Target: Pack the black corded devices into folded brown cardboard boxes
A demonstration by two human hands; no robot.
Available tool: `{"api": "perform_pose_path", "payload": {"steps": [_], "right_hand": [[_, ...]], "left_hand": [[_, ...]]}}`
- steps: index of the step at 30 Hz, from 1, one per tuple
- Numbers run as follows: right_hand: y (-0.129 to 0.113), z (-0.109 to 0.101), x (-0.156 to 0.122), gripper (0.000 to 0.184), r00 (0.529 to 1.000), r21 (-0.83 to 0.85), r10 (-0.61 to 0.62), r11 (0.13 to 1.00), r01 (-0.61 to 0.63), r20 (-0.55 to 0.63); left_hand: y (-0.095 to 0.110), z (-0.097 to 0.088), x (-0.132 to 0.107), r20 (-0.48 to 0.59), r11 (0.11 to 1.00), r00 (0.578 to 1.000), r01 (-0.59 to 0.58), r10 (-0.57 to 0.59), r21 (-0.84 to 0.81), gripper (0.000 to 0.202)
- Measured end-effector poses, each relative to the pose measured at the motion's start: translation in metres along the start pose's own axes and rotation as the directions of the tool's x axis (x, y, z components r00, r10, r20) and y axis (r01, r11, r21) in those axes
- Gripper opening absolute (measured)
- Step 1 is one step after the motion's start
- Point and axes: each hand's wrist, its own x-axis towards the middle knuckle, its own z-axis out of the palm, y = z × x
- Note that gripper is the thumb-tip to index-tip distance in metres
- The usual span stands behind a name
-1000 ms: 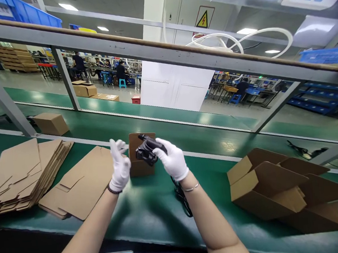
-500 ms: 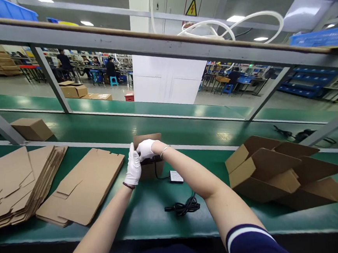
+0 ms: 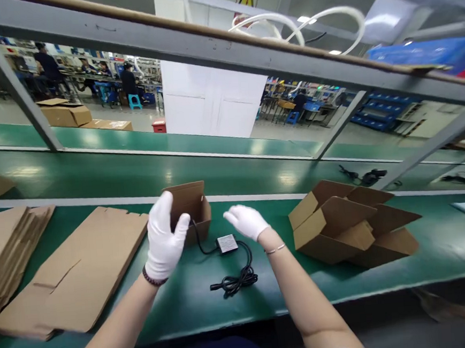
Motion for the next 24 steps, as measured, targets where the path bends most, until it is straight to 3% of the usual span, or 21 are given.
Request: {"api": "perform_pose_path", "payload": {"steps": [1, 2, 3, 5, 6, 8, 10, 11, 13, 17, 22, 24], "right_hand": [[0.016, 0.007, -0.016, 0.034, 0.998, -0.01, 0.062, 0.998, -0.062, 0.032], [0.029, 0.016, -0.032, 0.034, 0.992, -0.011, 0.117, 0.993, -0.117, 0.048], [0.038, 0.026, -0.047, 0.035, 0.985, -0.005, 0.165, 0.986, -0.165, 0.058], [0.049, 0.047, -0.07, 0.031, 0.969, 0.057, 0.242, 0.968, -0.245, 0.058], [0.051, 0.056, -0.077, 0.029, 0.963, 0.082, 0.264, 0.96, -0.267, 0.047], [0.055, 0.066, -0.085, 0.022, 0.958, 0.135, 0.287, 0.949, -0.286, 0.014], [0.058, 0.066, -0.089, 0.014, 0.959, 0.182, 0.281, 0.945, -0.273, -0.022], [0.06, 0.063, -0.091, 0.01, 0.965, 0.22, 0.257, 0.946, -0.24, -0.053], [0.062, 0.05, -0.097, 0.005, 0.97, 0.334, 0.188, 0.934, -0.128, -0.153], [0.056, 0.016, -0.113, 0.007, 0.947, 0.519, 0.041, 0.843, 0.138, -0.319], [0.041, -0.022, -0.127, 0.013, 0.928, 0.536, -0.088, 0.795, 0.284, -0.361], [0.037, -0.031, -0.128, 0.014, 0.936, 0.572, -0.105, 0.767, 0.291, -0.335]], "left_hand": [[0.012, 0.009, -0.003, 0.103, 0.995, 0.99, -0.092, 0.096, -0.043, 0.054], [0.022, 0.021, -0.007, 0.242, 0.98, 0.951, -0.177, 0.194, -0.09, 0.047], [0.031, 0.037, -0.013, 0.398, 0.961, 0.875, -0.246, 0.276, -0.126, 0.043], [0.042, 0.071, -0.026, 0.705, 0.94, 0.639, -0.318, 0.307, -0.121, 0.047], [0.045, 0.088, -0.031, 0.831, 0.941, 0.498, -0.329, 0.247, -0.083, 0.054], [0.047, 0.115, -0.035, 0.964, 0.945, 0.253, -0.327, 0.087, 0.0, 0.065], [0.049, 0.128, -0.032, 0.997, 0.948, 0.082, -0.319, 0.016, 0.011, 0.062], [0.051, 0.129, -0.028, 0.999, 0.95, 0.033, -0.312, 0.027, -0.015, 0.057], [0.06, 0.124, -0.018, 0.996, 0.959, 0.009, -0.273, 0.086, -0.08, 0.048], [0.084, 0.096, 0.001, 0.991, 0.99, 0.057, -0.079, 0.124, -0.119, 0.036], [0.1, 0.054, 0.02, 0.998, 0.994, -0.049, 0.104, -0.038, 0.043, 0.031], [0.102, 0.04, 0.027, 1.0, 0.997, -0.011, 0.082, -0.006, 0.007, 0.022]]}}
